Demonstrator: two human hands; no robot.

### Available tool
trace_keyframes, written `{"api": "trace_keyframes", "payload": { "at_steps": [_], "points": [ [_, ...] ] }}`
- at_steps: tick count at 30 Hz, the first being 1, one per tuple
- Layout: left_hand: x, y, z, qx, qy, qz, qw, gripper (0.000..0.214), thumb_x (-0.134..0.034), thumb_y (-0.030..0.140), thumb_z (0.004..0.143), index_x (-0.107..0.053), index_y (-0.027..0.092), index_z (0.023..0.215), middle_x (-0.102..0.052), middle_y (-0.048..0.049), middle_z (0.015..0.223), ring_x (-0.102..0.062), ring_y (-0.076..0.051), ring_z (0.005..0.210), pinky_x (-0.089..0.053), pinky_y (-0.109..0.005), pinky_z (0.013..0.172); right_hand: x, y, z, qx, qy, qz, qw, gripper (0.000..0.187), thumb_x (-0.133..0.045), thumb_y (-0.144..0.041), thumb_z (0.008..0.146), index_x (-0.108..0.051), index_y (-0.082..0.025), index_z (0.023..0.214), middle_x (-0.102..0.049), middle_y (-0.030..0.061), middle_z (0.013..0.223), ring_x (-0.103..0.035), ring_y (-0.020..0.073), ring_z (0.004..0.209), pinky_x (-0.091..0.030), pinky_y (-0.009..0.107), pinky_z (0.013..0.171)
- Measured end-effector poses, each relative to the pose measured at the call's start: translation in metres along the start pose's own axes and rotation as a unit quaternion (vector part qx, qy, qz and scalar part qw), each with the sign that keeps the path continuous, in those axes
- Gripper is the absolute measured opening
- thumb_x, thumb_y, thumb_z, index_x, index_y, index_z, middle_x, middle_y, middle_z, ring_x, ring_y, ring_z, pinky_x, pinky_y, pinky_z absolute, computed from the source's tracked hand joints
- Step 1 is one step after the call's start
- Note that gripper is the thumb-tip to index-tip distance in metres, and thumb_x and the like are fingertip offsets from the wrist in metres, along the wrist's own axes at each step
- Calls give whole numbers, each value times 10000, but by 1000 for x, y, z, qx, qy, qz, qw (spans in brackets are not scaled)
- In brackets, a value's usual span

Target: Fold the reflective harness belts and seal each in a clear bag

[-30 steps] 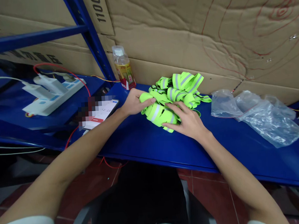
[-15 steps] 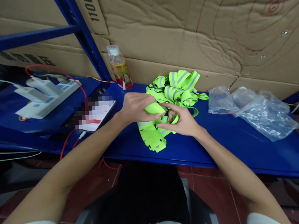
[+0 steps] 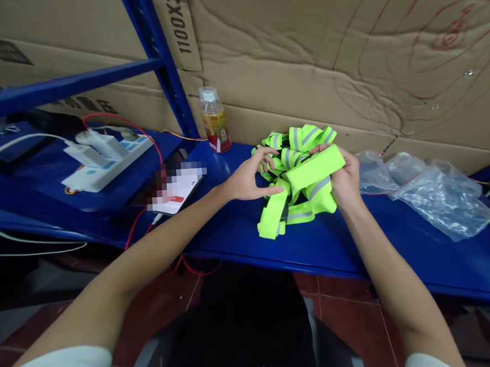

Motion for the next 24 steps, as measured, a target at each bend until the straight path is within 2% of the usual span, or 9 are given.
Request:
{"api": "trace_keyframes", "payload": {
  "at_steps": [2,4,5,7,10,13,18,21,24],
  "points": [
    [0,-5,0,28,-41,-55,997,682,-858,518,828,-575,218,1371,-736,-52,1002,-681,-201,861,-523,-350,785,-7,-14,10,-3,-15,-4,1000,222,-854,-408,857,-781,-200,829,-772,26,833,-628,131,683,-488,270,625],
    [0,-5,1,63,-58,-92,992,402,-791,512,889,-686,198,1116,-701,-14,808,-628,-157,716,-470,-314,700,-17,-34,20,16,-55,-23,998,289,-879,-463,864,-800,-188,824,-781,33,820,-636,121,666,-492,262,601],
    [0,-4,2,84,-48,-99,990,355,-733,544,936,-707,192,970,-661,-2,717,-586,-141,654,-433,-305,662,-21,-45,26,45,-74,-27,996,292,-894,-466,854,-805,-189,824,-798,34,835,-669,126,689,-520,264,620],
    [1,-3,5,119,12,-91,989,524,-578,613,1026,-680,190,734,-592,0,605,-532,-131,598,-382,-306,633,-29,-69,39,112,-114,-36,986,254,-910,-434,850,-818,-197,847,-825,24,869,-732,142,744,-567,275,655],
    [7,-6,8,137,108,-64,983,700,-468,681,1056,-626,191,580,-585,-14,566,-542,-137,602,-381,-314,667,-35,-104,64,210,-122,-46,969,160,-859,-349,910,-832,-202,853,-834,-12,867,-744,119,736,-553,261,643],
    [14,-17,10,169,153,-84,970,778,-467,779,1015,-577,196,511,-537,-4,508,-500,-124,542,-379,-311,652,-38,-131,85,252,-110,-29,961,123,-830,-270,928,-815,-201,827,-825,-29,849,-732,109,722,-539,275,633],
    [20,-31,10,195,176,-110,959,771,-541,861,928,-578,197,538,-483,18,505,-442,-112,530,-307,-294,573,-43,-162,94,218,-124,-74,965,298,-906,-342,899,-731,-195,708,-809,-12,819,-699,104,687,-574,294,615],
    [20,-31,11,211,142,-164,953,773,-560,887,900,-616,185,581,-453,23,508,-419,-107,522,-286,-286,545,-41,-176,99,223,-136,-91,961,198,-850,-318,935,-776,-206,789,-825,-51,842,-738,96,762,-562,272,651],
    [19,-29,12,251,38,-262,931,821,-544,969,838,-668,174,676,-577,-25,579,-505,-126,530,-317,-274,504,-39,-186,118,196,-166,-60,965,273,-664,-340,1038,-775,-202,831,-813,-94,804,-758,66,776,-544,251,696]
  ]
}}
Point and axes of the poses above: each hand's wrist, its own z-axis towards the middle knuckle, its own x-axis out of the back of the hand, y = z × x, the point moved 1 cm from there along z, towards the middle knuckle
